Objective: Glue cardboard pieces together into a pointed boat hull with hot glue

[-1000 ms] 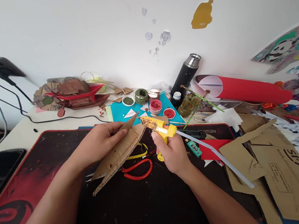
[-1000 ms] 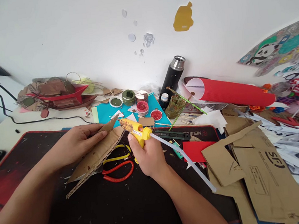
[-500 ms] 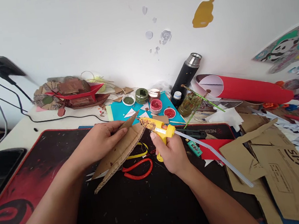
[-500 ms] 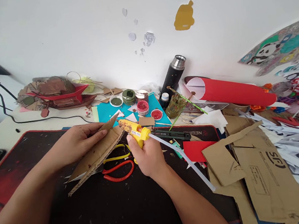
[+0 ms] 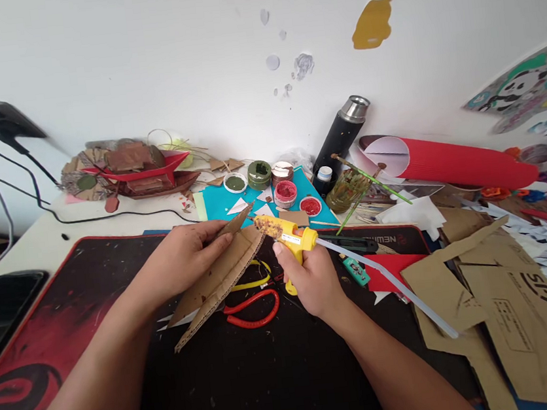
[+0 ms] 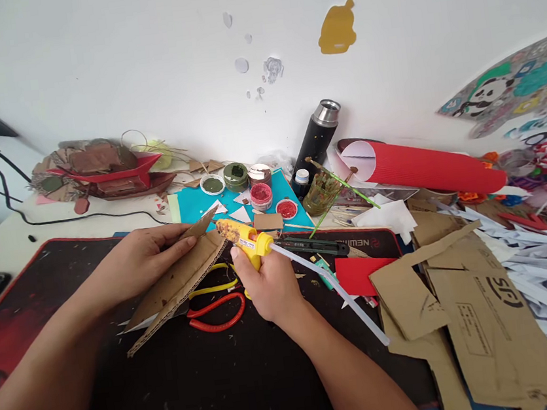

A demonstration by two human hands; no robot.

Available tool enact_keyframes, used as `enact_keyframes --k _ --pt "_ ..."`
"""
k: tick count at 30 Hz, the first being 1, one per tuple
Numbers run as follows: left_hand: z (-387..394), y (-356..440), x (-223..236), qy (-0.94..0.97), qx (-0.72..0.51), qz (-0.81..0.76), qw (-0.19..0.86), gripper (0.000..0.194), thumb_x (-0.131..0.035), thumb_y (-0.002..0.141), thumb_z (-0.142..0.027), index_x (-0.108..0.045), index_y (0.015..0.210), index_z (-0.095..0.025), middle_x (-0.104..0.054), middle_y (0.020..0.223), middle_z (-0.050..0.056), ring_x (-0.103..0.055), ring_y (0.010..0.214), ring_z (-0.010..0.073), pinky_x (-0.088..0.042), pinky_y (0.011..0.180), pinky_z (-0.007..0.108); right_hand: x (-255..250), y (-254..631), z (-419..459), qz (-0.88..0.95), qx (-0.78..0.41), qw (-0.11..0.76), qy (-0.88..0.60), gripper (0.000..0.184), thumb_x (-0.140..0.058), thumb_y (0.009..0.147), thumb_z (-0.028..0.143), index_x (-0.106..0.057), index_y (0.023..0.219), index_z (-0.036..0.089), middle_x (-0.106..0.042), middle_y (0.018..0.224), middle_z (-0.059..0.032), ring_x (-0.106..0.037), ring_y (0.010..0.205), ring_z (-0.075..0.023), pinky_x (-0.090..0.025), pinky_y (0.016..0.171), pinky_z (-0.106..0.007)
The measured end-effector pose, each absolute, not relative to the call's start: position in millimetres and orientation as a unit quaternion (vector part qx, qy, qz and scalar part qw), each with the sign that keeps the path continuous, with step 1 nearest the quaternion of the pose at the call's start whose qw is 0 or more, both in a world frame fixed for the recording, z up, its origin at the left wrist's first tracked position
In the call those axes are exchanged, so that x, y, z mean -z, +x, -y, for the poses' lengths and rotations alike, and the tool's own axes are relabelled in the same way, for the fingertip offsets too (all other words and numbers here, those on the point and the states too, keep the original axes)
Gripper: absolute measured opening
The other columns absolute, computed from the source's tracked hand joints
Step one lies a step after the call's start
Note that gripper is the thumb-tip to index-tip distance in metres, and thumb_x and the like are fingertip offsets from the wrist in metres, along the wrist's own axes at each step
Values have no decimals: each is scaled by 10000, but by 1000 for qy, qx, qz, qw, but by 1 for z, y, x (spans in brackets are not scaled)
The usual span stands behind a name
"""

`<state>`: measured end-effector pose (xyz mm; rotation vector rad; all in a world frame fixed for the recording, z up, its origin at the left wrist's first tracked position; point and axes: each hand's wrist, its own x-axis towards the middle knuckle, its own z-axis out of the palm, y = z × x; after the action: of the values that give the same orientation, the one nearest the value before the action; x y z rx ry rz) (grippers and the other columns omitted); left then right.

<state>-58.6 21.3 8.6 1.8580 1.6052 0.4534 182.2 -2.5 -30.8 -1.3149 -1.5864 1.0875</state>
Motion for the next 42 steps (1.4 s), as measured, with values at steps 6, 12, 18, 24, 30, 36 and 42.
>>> enact_keyframes --k 6,12,18,24,30,36,42 --pt "-21 -58 -8 715 -168 -610 299 601 -463 1019 -652 -825 1274 -246 -859 1110 38 -762 932 299 -510 812 346 33 182 2 624 -437 387 -520 363 -590 1025 497 -564 767 243 -519 568 36 -560 577 -175 -438 547 -276" --pt "-22 -59 -8 712 -173 -612 298 599 -473 1004 -671 -835 1233 -252 -867 1104 48 -761 925 316 -524 813 359 35 182 3 627 -466 375 -498 331 -593 1035 512 -648 884 223 -555 628 28 -557 565 -171 -464 539 -277" --pt "-22 -59 -8 707 -181 -614 301 580 -485 1002 -658 -845 1182 -241 -861 1042 55 -744 878 306 -524 763 348 34 183 2 619 -472 389 -493 355 -588 1037 535 -706 976 206 -554 645 23 -550 558 -167 -470 529 -276" --pt "-22 -60 -9 705 -178 -609 316 586 -481 1010 -663 -835 1157 -220 -858 1058 59 -753 891 305 -518 763 341 30 183 3 625 -454 404 -490 337 -591 1033 514 -691 925 210 -530 582 40 -533 528 -166 -462 542 -287" --pt "-21 -60 -8 703 -186 -605 323 580 -494 1015 -668 -834 1207 -239 -856 1095 43 -751 920 303 -519 800 335 29 183 3 627 -444 406 -496 344 -571 1040 506 -630 850 225 -534 598 36 -547 548 -165 -447 541 -283" --pt "-21 -59 -8 705 -184 -601 328 575 -491 1021 -665 -829 1204 -237 -851 1062 42 -746 892 292 -509 779 330 29 183 3 634 -432 405 -498 356 -555 1050 484 -598 807 226 -536 604 32 -541 548 -158 -445 550 -287" --pt "-21 -59 -8 709 -175 -601 326 576 -477 1018 -664 -825 1145 -223 -838 973 46 -728 839 284 -493 726 335 27 183 3 634 -422 399 -510 390 -549 1037 495 -576 753 230 -544 560 27 -546 542 -163 -442 557 -295"
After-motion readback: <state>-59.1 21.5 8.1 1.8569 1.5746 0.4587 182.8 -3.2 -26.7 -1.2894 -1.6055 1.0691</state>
